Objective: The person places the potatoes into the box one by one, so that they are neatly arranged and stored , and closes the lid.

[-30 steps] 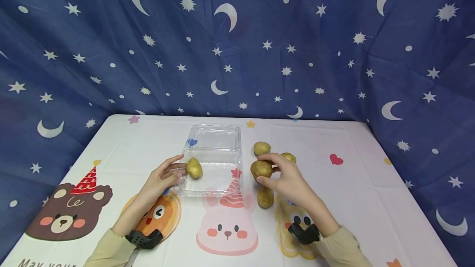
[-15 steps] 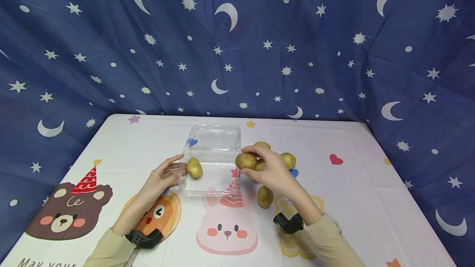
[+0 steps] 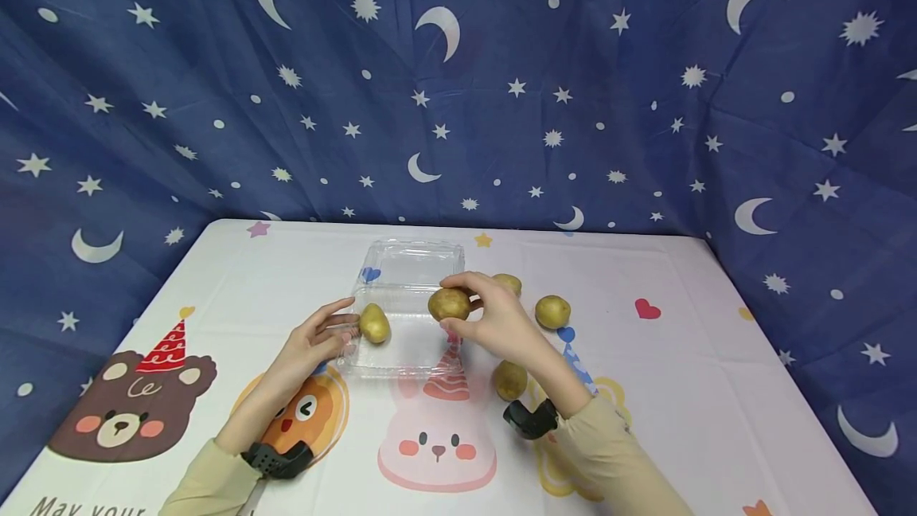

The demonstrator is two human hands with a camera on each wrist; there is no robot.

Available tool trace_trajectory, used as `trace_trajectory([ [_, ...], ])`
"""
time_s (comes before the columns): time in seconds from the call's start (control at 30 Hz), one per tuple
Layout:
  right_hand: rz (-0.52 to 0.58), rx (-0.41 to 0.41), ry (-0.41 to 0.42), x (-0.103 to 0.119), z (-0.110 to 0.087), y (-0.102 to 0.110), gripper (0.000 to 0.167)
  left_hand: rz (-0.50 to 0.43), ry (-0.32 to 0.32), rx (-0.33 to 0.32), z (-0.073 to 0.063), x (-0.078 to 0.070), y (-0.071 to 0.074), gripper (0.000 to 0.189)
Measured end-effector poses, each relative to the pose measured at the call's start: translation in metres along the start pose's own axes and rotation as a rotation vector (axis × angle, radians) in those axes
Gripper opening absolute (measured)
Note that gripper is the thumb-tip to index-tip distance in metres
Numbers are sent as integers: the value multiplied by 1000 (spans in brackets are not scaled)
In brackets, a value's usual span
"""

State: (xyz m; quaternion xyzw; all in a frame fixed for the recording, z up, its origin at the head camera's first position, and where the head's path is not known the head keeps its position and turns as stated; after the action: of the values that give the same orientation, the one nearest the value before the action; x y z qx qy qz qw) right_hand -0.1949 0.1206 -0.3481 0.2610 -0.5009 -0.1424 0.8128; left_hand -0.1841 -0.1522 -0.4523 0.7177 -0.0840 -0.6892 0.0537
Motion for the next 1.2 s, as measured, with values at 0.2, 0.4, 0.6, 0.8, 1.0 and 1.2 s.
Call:
trace_trajectory([
  [0.2, 42, 24, -21, 1, 7, -12, 45, -2, -2, -1, 0, 0, 0, 56],
  [0.4, 69, 57, -77, 0, 13, -25, 45, -16, -11, 6, 1, 0, 0, 56],
  [0.6, 81, 63, -85, -4, 16, -39, 46, -14, -6, 3, 2, 2, 1, 56],
  [0.8, 82, 56, -129, -10, 19, -52, 45, -8, -3, 7, 1, 3, 1, 55],
  [1.0, 82, 57, -192, -15, 21, -62, 46, -11, -6, 3, 2, 3, 1, 56],
  [1.2, 85, 53, -259, -23, 23, -72, 48, -14, -14, 4, 2, 3, 1, 56],
])
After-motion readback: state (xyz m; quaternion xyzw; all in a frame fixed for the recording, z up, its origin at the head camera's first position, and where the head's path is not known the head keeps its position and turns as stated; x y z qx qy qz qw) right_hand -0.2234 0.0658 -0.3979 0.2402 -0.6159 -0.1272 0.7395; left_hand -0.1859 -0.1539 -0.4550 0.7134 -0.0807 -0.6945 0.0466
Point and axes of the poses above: each hand's wrist, its own z-axis towards the middle knuckle, its own y-axis out of the back of the hand, x = y × z, the point moved 5 cm from there along z, towards the middle knuckle, and after that the axes turned 11 degrees about -x, right-handed, at the moved point
